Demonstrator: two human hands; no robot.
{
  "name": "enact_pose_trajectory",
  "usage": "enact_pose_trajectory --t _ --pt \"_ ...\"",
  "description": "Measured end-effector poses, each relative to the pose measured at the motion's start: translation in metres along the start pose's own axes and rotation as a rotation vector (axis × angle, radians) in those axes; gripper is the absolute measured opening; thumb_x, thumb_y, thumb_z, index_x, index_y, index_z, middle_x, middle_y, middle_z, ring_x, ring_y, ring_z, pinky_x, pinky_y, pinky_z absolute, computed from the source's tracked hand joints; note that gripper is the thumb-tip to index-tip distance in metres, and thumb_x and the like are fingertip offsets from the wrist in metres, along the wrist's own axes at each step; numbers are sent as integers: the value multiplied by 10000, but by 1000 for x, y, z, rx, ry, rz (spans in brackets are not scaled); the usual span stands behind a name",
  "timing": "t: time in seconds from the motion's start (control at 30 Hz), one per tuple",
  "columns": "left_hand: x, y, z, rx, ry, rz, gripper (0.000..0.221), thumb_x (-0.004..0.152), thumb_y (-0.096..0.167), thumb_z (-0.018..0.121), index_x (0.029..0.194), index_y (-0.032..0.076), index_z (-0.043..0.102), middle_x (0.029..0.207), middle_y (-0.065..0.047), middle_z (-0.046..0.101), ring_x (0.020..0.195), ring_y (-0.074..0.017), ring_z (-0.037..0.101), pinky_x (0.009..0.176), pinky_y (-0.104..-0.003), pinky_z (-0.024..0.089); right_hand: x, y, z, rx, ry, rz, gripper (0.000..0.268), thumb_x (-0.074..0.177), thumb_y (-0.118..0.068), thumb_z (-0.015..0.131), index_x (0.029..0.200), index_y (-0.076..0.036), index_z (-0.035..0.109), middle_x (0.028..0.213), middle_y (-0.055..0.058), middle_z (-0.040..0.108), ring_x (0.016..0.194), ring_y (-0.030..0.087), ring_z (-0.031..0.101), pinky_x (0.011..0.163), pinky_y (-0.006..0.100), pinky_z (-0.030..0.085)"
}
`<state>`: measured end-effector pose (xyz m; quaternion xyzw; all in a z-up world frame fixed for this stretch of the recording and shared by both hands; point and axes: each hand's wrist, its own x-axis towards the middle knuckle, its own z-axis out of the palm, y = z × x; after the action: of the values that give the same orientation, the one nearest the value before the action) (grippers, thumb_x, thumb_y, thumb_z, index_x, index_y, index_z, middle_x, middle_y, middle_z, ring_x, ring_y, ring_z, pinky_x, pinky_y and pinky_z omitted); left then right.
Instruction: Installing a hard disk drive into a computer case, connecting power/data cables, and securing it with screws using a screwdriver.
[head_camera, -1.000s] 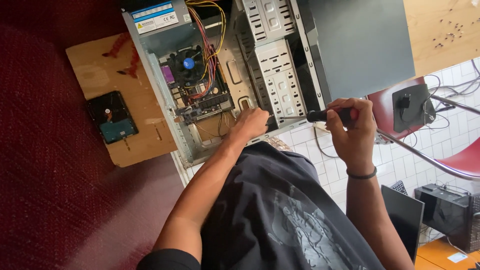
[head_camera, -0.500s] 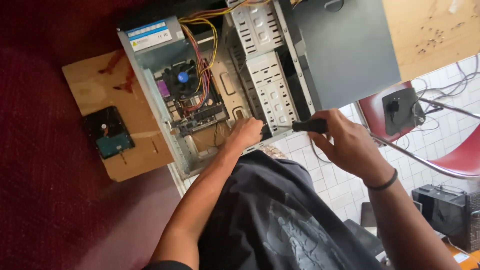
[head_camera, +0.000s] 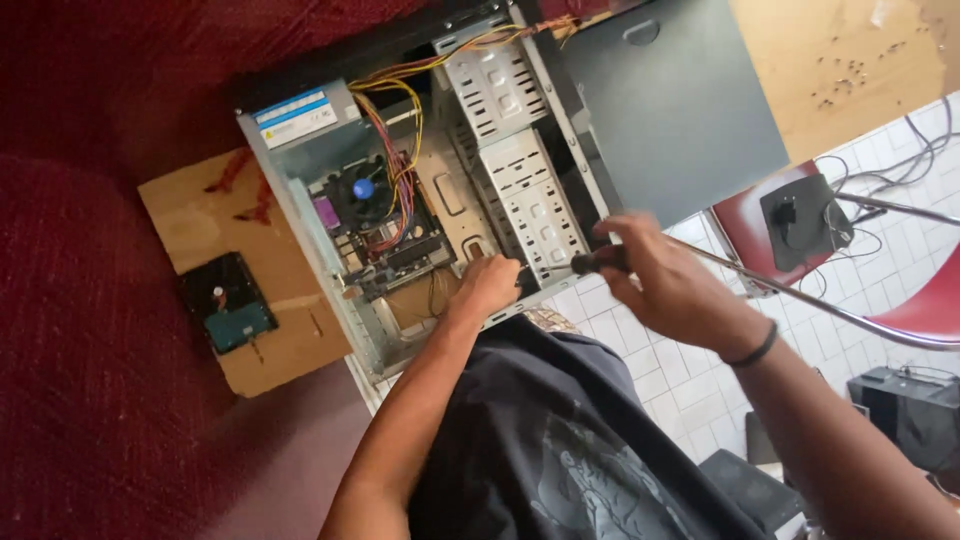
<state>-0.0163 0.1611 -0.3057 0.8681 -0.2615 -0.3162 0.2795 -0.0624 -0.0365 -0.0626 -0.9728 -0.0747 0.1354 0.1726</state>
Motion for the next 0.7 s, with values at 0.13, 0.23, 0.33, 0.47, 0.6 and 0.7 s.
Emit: enact_pose_trajectory --t 0.13,0.23,0.33,0.47,0.6,0.7 --pt "1 -5 16 44 -18 -16 246 863 196 602 798 -14 712 776 -214 726 701 -399 724 587 -516 565 1 4 7 -221 103 -97 509 970 -414 657 1374 -148 500 1031 131 706 742 406 747 668 516 608" --pt "2 -4 10 3 14 -20 201 887 167 630 844 -8 719 729 -194 699 631 -352 692 561 -459 559 8 -9 -17 68 -46 -146 540 947 -298 650 1391 -110 406 1324 174 559 866 511 698 685 635 601" --pt "-6 5 -1 -31 11 -49 225 885 157 622 879 -39 733 793 -235 718 720 -394 720 616 -476 579 6 -10 -11 27 -123 -102 577 929 -202 677 1443 -129 425 1190 137 612 810 436 754 723 549 637" --pt "6 -10 18 36 20 -22 209 864 179 634 854 -3 737 765 -203 717 678 -372 719 569 -484 569 14 6 0 -156 -45 7 659 946 -427 653 1487 -172 374 1161 149 641 759 512 706 758 613 581" --pt "3 -6 10 32 11 -28 233 845 174 602 878 -5 747 784 -218 722 690 -396 725 594 -500 582 11 -4 -7 -4 -114 -73 640 907 -278 700 1447 -127 391 1185 144 608 781 453 738 703 583 606" --pt "0 -3 5 43 3 -39 239 851 172 606 921 -4 751 811 -219 730 709 -396 730 607 -498 594 12 -10 -10 11 -117 -92 714 892 -261 718 1484 -104 353 1211 156 584 783 461 732 696 582 603"
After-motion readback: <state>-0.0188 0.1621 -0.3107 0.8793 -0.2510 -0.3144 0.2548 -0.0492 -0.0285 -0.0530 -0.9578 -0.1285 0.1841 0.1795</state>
